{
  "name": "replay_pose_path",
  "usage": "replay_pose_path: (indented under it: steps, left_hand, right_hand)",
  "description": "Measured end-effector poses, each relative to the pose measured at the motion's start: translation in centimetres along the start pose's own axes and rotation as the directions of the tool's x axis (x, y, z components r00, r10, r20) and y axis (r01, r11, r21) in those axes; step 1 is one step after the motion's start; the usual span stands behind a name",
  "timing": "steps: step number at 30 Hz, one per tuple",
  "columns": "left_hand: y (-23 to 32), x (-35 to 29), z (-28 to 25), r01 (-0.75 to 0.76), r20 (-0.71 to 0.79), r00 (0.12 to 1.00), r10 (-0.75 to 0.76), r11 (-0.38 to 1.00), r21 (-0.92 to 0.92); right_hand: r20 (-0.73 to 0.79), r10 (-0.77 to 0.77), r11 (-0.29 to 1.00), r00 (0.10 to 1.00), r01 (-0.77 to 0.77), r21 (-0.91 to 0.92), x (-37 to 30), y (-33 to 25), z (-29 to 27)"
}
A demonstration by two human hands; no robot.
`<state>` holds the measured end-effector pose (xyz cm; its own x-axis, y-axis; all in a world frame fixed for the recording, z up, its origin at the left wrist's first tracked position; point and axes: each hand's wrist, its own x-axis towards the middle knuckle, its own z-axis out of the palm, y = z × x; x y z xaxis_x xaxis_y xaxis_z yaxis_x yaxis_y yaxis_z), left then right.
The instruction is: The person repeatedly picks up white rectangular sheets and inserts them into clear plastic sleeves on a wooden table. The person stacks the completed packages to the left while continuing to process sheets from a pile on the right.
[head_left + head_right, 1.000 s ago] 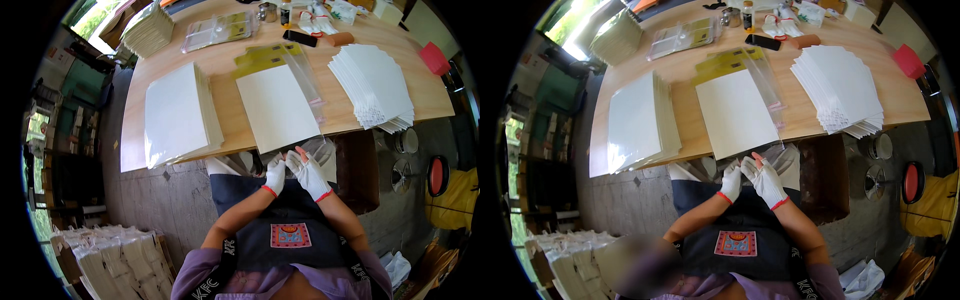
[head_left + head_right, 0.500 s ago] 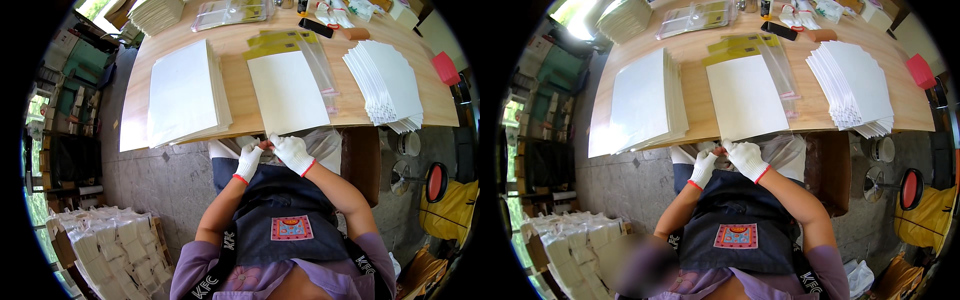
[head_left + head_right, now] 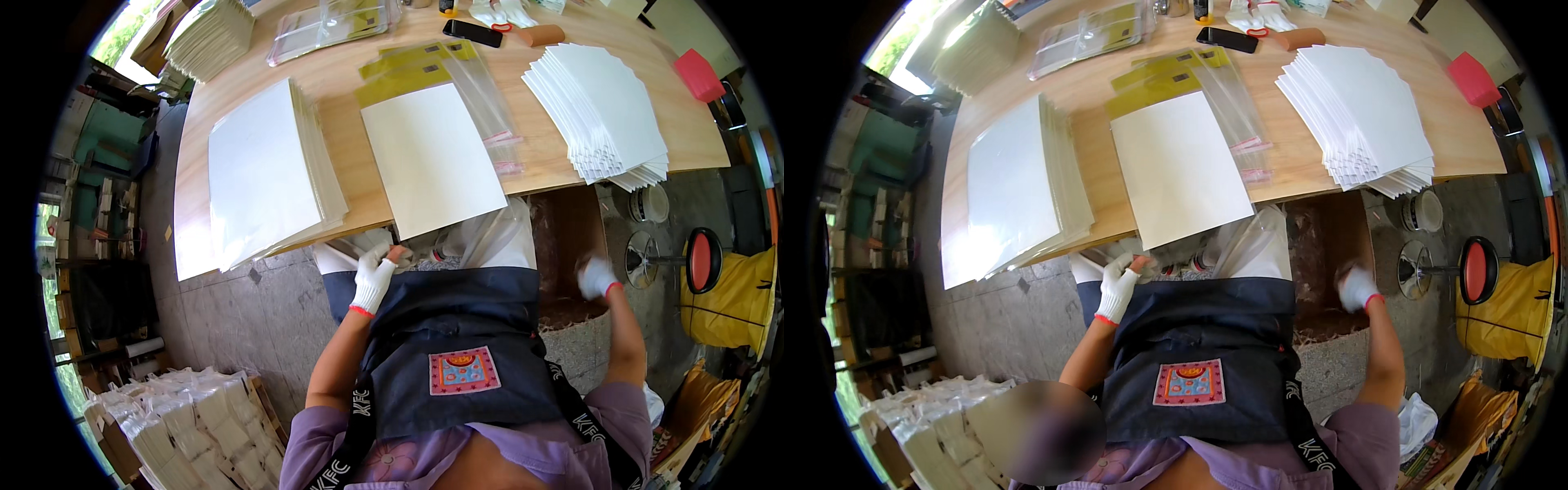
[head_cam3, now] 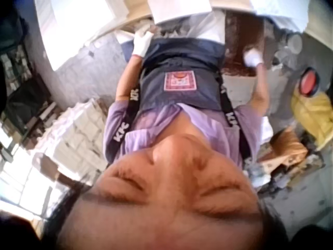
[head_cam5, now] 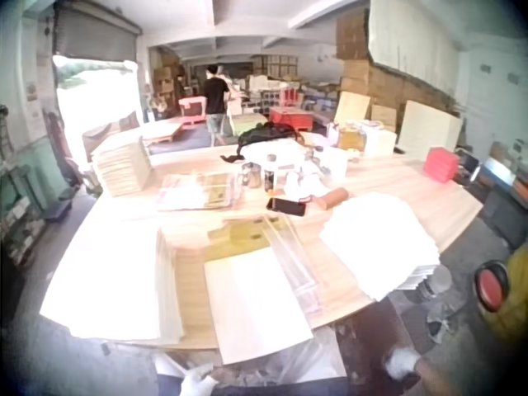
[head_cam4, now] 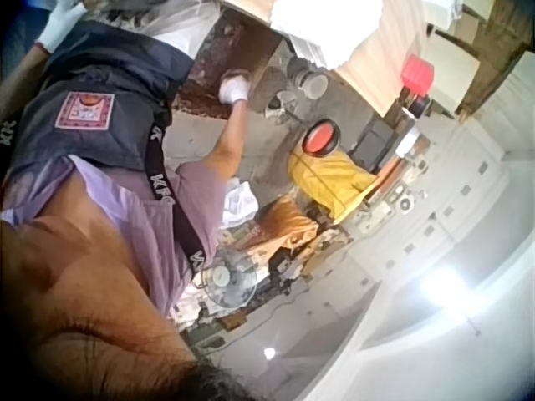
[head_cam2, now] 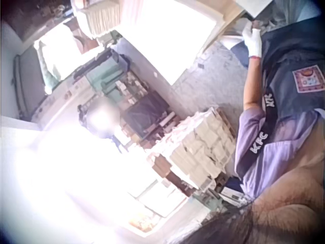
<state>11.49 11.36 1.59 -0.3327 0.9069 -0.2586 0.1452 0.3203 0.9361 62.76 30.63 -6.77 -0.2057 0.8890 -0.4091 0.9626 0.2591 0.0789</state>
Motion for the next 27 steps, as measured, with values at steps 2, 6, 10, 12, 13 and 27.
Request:
replay_pose_path:
  steps: [2,6,10,12,13,27]
  left_hand:
    - [0.0,-0.1,0.1,-0.197,-0.193,0.944,0.266,0.929,0.314]
    - [-1.3,0.5,0.9,-0.438,-0.092,0.655,0.750,0.476,0.763]
    - [1.2,1.9,1.5,-0.538,0.027,0.619,0.785,0.400,0.742]
    - [1.4,1.8,1.1,-0.549,0.047,0.649,0.760,0.424,0.720]
    - [0.9,2.0,0.8,-0.542,0.018,0.660,0.751,0.459,0.704]
    - [9.1,-1.6,-0.4,-0.204,-0.264,0.941,0.210,0.978,0.047]
  right_hand:
    - [0.188,-0.040,0.993,0.981,0.060,-0.102,-2.3,-1.1,0.2]
    - [0.066,-0.175,0.977,0.982,0.165,0.133,-3.9,-11.3,-9.1]
    - [-0.614,-0.504,0.735,0.608,0.675,0.065,-2.3,-19.6,-14.5]
    - [-0.590,-0.556,0.679,0.585,0.729,0.083,-1.1,-21.5,-15.2]
    - [-0.564,-0.502,0.670,0.656,0.707,0.227,0.0,-21.6,-14.3]
    - [0.063,-0.275,-0.012,0.959,-0.068,0.998,-1.4,-25.0,-10.7]
